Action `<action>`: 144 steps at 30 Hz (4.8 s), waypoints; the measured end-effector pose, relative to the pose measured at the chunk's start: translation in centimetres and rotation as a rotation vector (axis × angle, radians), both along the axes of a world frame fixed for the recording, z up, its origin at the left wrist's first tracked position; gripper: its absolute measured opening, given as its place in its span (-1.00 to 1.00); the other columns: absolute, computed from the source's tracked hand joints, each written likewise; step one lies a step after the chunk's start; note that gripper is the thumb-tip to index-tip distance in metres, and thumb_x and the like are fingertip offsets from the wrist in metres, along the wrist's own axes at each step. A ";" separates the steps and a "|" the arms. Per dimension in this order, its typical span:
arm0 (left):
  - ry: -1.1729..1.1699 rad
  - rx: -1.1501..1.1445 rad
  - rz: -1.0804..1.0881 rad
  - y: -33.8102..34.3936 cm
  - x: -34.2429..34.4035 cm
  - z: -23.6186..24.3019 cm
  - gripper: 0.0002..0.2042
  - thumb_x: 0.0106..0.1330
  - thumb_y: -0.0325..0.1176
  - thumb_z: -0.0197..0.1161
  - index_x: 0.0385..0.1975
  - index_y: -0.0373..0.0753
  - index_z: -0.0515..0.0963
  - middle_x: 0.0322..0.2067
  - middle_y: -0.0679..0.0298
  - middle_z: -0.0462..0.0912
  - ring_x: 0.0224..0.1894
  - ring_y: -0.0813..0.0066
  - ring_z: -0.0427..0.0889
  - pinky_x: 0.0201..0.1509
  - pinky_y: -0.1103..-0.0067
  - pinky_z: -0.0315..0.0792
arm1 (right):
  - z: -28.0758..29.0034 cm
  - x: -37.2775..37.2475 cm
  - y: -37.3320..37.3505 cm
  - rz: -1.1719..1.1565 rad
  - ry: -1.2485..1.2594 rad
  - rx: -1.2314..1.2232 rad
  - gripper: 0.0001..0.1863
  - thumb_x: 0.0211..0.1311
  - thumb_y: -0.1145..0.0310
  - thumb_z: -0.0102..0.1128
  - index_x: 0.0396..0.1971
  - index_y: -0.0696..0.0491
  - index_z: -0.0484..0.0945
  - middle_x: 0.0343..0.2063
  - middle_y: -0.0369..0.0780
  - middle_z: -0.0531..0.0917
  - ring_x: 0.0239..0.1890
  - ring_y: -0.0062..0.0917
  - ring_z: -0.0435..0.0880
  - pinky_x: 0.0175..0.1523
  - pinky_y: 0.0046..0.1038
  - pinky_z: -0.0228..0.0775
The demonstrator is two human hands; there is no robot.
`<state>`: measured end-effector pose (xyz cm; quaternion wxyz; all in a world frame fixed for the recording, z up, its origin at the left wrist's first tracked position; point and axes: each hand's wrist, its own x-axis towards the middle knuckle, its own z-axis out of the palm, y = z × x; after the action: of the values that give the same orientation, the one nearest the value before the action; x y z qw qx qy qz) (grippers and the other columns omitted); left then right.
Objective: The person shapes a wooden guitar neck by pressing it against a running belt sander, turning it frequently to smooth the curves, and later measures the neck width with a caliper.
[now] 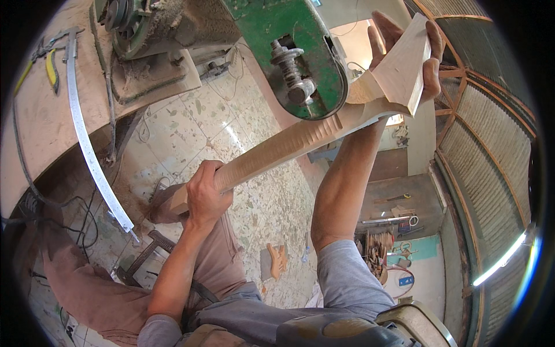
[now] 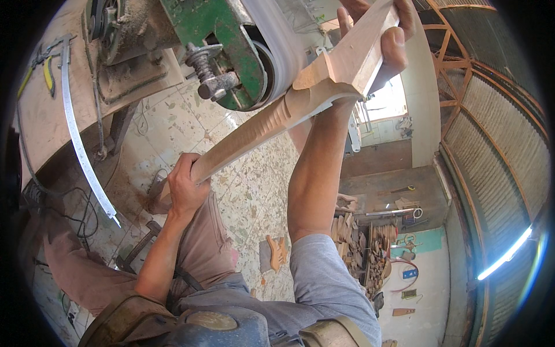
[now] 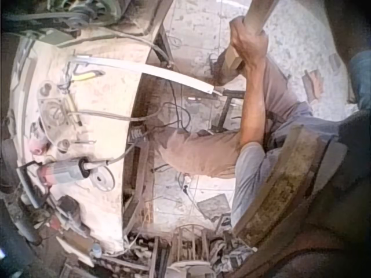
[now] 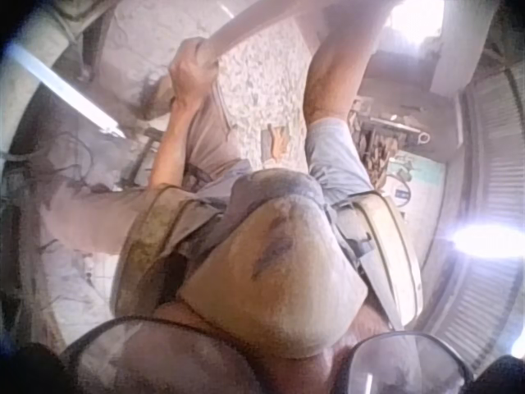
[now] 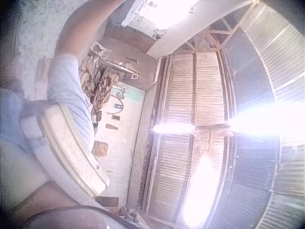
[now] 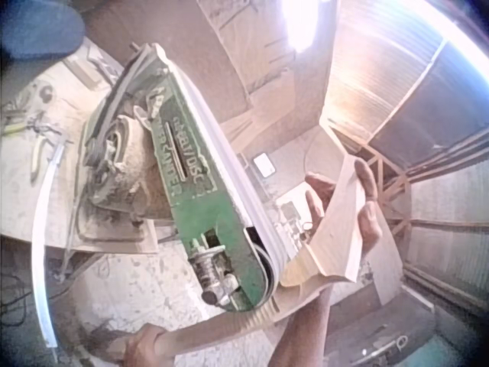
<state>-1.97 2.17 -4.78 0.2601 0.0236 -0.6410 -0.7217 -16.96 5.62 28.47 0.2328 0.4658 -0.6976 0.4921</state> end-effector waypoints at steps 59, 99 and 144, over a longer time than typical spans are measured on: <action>-0.041 0.105 -0.436 -2.0 -2.3 -0.2 -0.79 0.09 -0.48 0.45 -0.26 -0.32 0.66 -0.40 0.00 0.76 -0.31 0.06 0.80 -0.18 0.38 0.61 | 0.0 1.5 0.2 -0.487 0.204 0.053 -0.38 0.38 -0.02 0.06 0.29 0.06 0.36 -0.39 -0.10 0.72 -0.16 -0.31 0.80 0.16 -0.22 0.64; -0.152 0.396 -1.092 -1.4 -2.3 -1.4 -0.69 0.12 -0.41 0.58 -0.17 -0.38 0.71 -0.37 0.22 0.78 -0.37 0.53 0.69 -0.22 0.52 0.57 | -0.7 3.9 -0.5 -0.868 0.309 0.154 -0.56 0.46 0.02 0.24 0.01 0.11 0.55 -0.26 -0.19 0.68 -0.15 -0.51 0.66 0.03 -0.48 0.48; -0.007 -0.094 0.130 0.1 -0.1 -1.5 -0.63 -0.05 -0.62 0.37 -0.18 -0.25 0.53 -0.30 0.08 0.64 -0.24 -0.05 0.68 -0.16 0.23 0.54 | -2.4 0.7 -0.8 0.159 -0.066 -0.176 -0.05 0.24 -0.28 0.09 0.56 -0.12 0.16 0.36 0.16 0.46 0.53 -0.07 0.29 0.60 -0.08 -0.31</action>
<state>-2.09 2.30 -6.29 0.3051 0.0554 -0.6721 -0.6724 -16.30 4.79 26.05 0.2098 0.4809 -0.6200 0.5833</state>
